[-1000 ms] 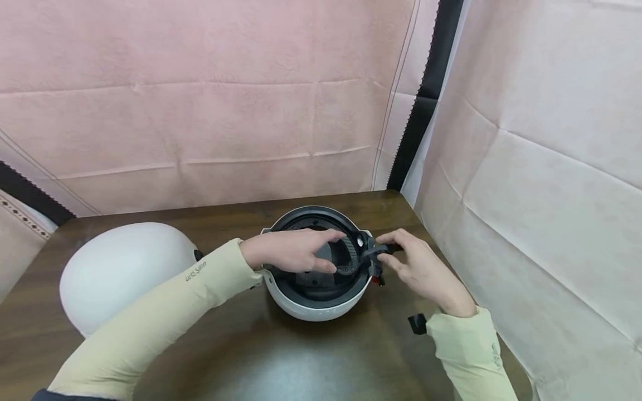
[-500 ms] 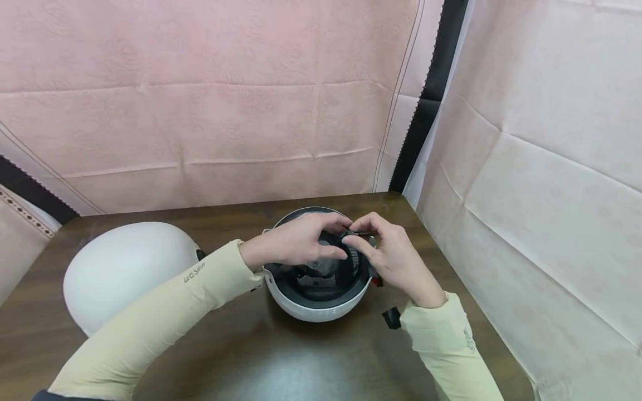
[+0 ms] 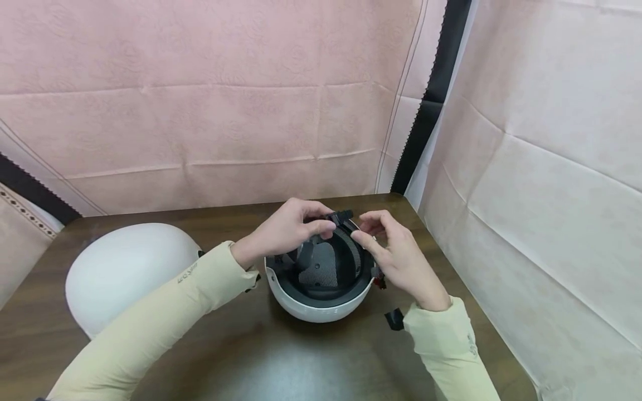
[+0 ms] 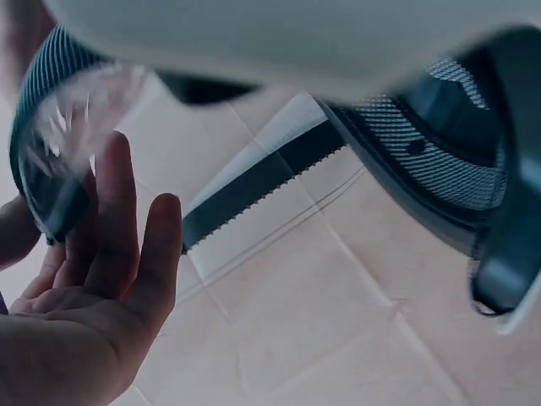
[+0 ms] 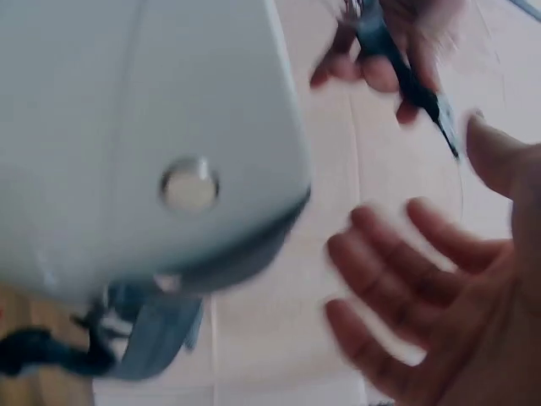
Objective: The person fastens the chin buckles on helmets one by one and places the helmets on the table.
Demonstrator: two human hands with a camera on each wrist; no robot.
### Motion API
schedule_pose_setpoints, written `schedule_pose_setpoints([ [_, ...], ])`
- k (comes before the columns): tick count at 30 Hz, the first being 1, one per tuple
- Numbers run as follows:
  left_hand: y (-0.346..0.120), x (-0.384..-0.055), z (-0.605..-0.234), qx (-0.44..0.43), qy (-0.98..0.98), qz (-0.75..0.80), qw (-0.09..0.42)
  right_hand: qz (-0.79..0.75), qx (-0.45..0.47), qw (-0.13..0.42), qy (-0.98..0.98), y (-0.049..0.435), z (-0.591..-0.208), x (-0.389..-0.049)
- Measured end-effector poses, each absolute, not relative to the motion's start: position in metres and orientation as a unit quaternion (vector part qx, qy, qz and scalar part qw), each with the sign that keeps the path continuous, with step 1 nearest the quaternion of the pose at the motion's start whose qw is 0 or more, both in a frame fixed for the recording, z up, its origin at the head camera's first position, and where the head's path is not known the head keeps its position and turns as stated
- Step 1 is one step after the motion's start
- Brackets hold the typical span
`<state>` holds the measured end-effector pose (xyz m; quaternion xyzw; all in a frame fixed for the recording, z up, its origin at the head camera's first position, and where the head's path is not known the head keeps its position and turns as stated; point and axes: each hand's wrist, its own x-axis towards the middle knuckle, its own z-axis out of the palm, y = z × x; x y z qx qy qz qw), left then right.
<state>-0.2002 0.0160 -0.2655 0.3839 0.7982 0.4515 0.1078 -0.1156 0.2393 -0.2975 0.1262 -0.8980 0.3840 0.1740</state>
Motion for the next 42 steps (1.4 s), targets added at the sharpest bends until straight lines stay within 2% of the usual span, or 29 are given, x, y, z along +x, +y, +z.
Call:
schedule_pose_setpoints([
  [4,0.009,-0.207,-0.266,0.367,0.790,0.478,0.113,0.384,0.069,0.104,-0.915,0.256,-0.308,-0.112],
  [9,0.003,-0.212,-0.269,0.329,0.764,0.538,0.138,0.380,0.031,0.067,-0.922,0.275,-0.327,-0.109],
  [20,-0.001,-0.214,-0.272,0.283,0.763,0.567,0.127,0.381,0.060,-0.057,-0.921,0.296,-0.364,-0.108],
  [27,-0.001,-0.215,-0.273,0.273,0.761,0.575,0.124,0.465,0.082,-0.135,-0.871,0.299,-0.375,-0.107],
  [31,-0.001,-0.216,-0.274,0.272,0.769,0.563,0.132,0.490,0.080,-0.142,-0.856,0.301,-0.378,-0.107],
  [42,-0.006,-0.216,-0.274,0.277,0.792,0.527,0.132,0.452,0.094,-0.106,-0.880,0.307,-0.361,-0.096],
])
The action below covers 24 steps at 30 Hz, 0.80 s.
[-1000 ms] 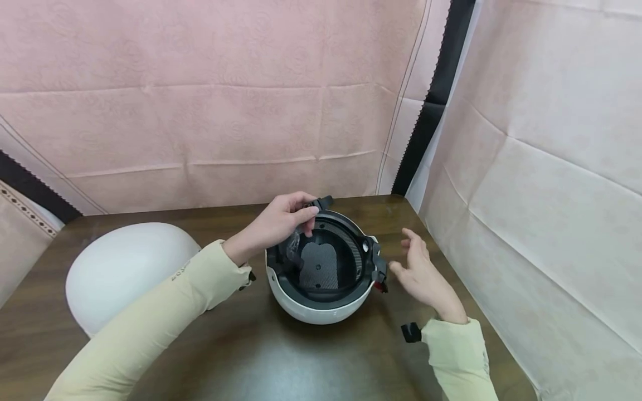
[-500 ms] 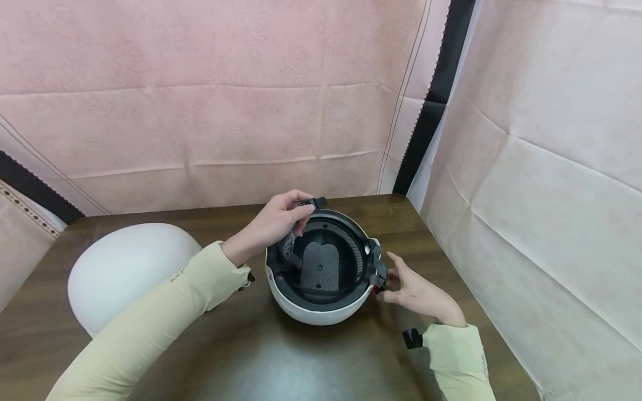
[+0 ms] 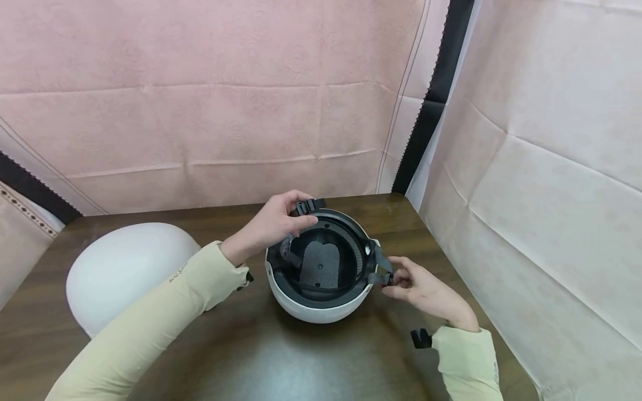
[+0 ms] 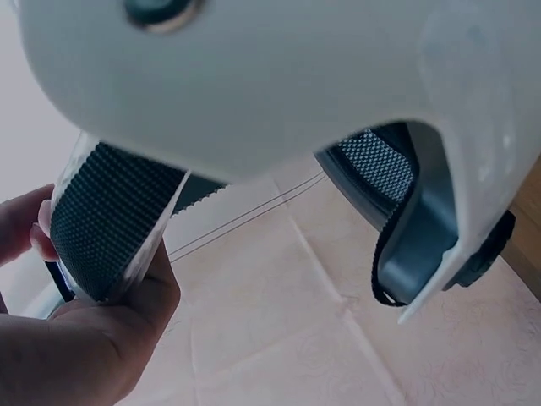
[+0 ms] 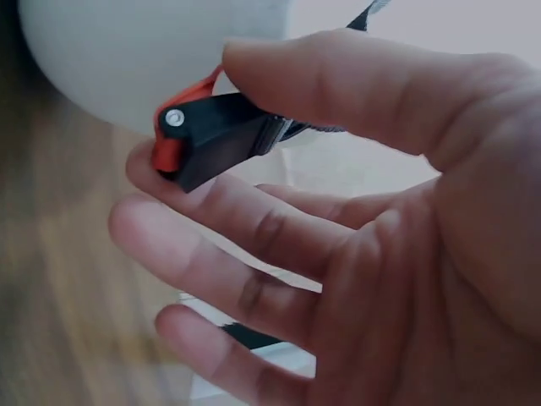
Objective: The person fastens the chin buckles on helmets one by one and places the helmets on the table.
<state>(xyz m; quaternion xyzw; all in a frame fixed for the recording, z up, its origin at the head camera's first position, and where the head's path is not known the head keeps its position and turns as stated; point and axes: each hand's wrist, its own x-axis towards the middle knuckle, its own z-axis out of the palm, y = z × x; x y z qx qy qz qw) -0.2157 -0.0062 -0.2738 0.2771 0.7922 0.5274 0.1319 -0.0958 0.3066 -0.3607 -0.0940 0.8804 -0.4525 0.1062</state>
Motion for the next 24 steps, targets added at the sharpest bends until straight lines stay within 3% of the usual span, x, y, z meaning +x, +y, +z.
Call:
schedule_pose_setpoints([
  [8,-0.011,-0.216,-0.273,0.280,0.790,0.533,0.116,-0.443,-0.087,0.042,0.891,0.310,-0.337,-0.085],
  [18,-0.009,-0.217,-0.274,0.282,0.770,0.557,0.129,-0.421,-0.058,-0.121,0.897,0.300,-0.318,-0.083],
  [24,-0.009,-0.216,-0.273,0.283,0.766,0.563,0.128,-0.431,-0.035,-0.177,0.884,0.288,-0.308,-0.087],
])
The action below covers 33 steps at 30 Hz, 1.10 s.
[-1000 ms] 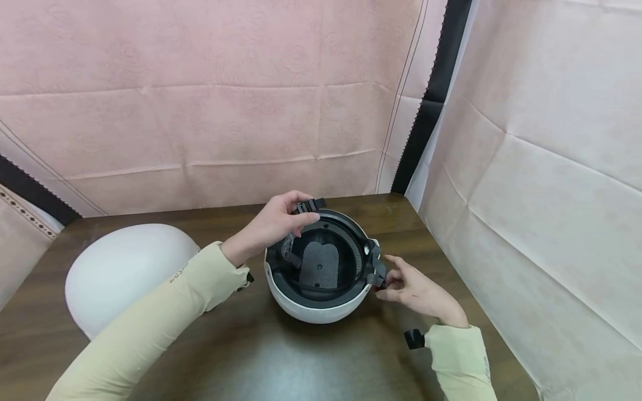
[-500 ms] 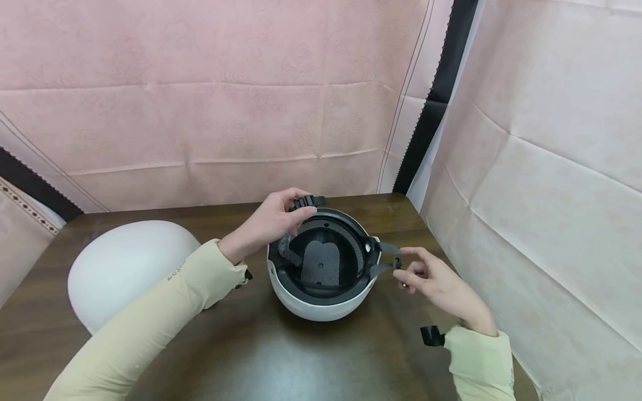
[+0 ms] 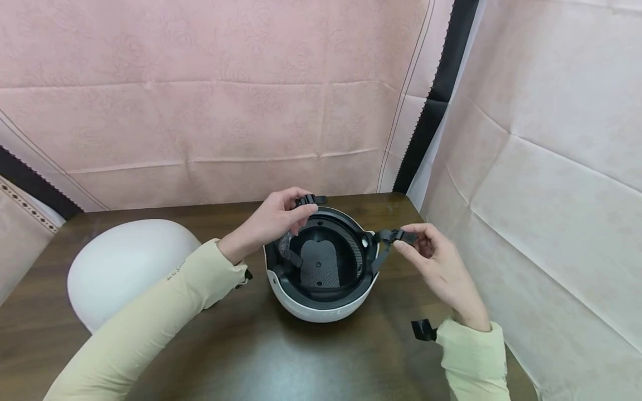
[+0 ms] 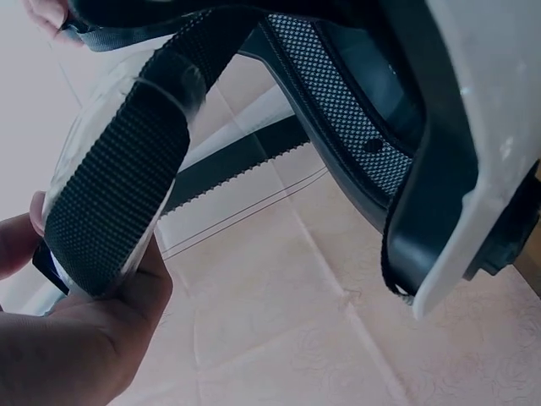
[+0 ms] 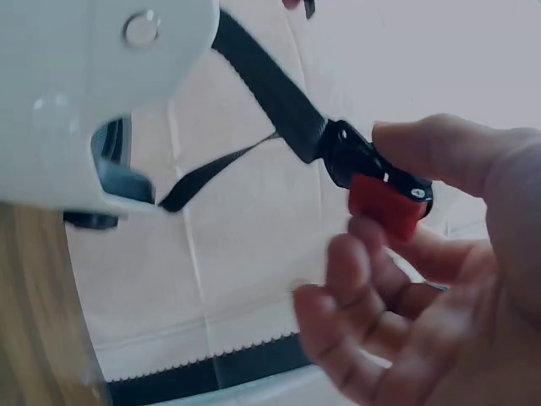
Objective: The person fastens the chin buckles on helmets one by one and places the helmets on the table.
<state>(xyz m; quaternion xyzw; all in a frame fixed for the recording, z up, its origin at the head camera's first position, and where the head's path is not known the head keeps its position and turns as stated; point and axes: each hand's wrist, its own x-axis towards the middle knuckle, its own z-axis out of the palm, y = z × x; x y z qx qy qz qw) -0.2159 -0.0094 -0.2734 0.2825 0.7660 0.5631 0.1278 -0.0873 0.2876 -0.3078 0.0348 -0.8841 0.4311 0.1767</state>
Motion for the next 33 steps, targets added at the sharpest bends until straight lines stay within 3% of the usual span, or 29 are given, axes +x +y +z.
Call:
schedule_pose_setpoints([
  [9,-0.009,-0.212,-0.273,0.309,0.759,0.555,0.143,0.452,0.113,0.247,-0.850,0.255,-0.293,-0.097],
  [21,-0.010,-0.206,-0.273,0.367,0.769,0.505,0.135,0.430,0.133,0.227,-0.863,0.226,-0.281,-0.102],
  [26,-0.009,-0.204,-0.273,0.391,0.781,0.473,0.116,0.397,0.151,0.235,-0.874,0.224,-0.289,-0.111],
  [33,-0.006,-0.204,-0.274,0.406,0.785,0.453,0.117,0.385,0.135,0.193,-0.892,0.231,-0.306,-0.124],
])
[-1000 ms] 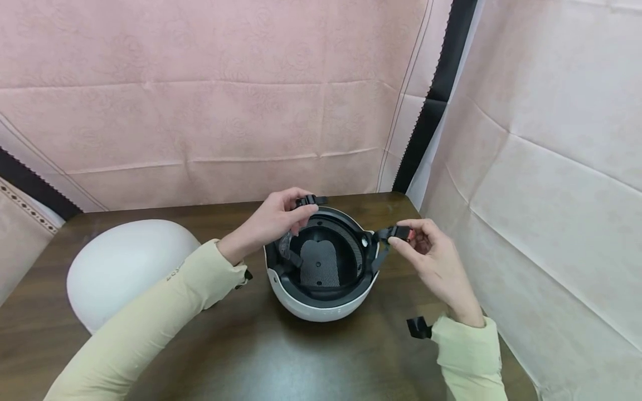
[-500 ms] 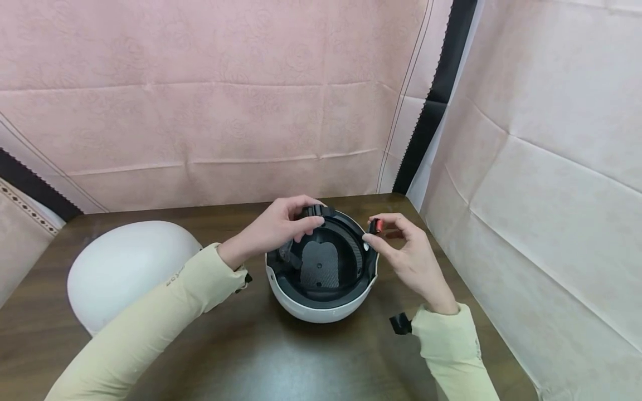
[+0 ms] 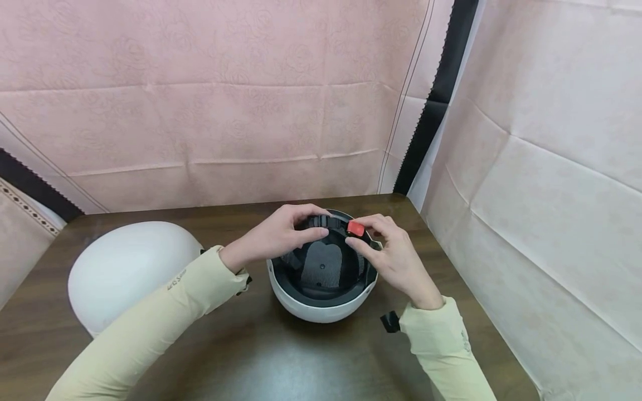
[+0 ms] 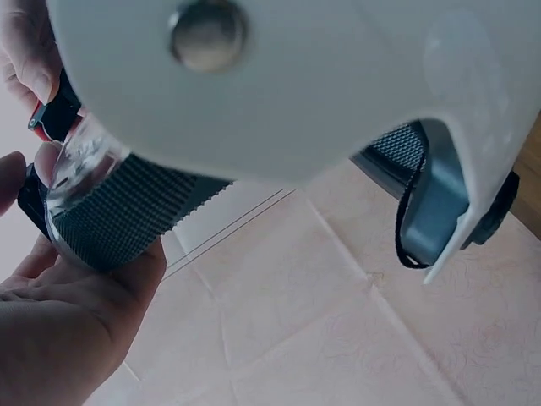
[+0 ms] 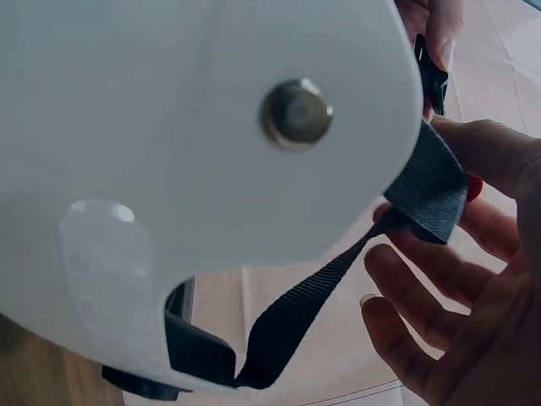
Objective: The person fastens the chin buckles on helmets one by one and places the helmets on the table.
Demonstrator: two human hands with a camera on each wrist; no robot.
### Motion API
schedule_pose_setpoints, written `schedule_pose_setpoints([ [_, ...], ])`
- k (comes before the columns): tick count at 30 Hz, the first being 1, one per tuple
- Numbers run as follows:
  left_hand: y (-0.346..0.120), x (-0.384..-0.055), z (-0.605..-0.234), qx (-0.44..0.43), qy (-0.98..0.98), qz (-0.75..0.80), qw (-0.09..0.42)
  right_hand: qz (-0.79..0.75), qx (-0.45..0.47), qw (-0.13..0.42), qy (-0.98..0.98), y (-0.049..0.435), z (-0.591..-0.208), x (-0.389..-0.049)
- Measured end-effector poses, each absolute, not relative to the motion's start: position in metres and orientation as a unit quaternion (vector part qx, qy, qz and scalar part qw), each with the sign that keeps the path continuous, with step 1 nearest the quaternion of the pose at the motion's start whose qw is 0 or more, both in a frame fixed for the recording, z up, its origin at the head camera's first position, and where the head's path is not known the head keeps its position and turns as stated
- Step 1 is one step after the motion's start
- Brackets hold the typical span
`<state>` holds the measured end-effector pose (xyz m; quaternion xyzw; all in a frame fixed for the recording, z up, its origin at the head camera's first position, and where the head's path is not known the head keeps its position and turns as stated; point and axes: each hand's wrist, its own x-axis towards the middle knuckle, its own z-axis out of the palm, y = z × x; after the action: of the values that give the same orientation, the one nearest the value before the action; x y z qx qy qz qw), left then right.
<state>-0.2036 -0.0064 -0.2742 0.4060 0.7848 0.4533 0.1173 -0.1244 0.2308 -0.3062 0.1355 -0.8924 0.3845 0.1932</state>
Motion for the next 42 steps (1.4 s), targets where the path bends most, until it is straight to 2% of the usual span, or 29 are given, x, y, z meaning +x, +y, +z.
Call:
schedule_pose_setpoints([
  [22,-0.0065,-0.2038,-0.2755,0.425,0.784,0.432,0.134,0.387,0.174,0.164,-0.891,0.2292,-0.3076,-0.1259],
  [32,-0.0056,-0.2046,-0.2745,0.433,0.804,0.379,0.151,0.377,0.189,0.148,-0.895,0.2271,-0.3049,-0.1264],
  [42,-0.0018,-0.2032,-0.2758,0.445,0.824,0.319,0.145,0.386,0.193,0.126,-0.893,0.2250,-0.3050,-0.1274],
])
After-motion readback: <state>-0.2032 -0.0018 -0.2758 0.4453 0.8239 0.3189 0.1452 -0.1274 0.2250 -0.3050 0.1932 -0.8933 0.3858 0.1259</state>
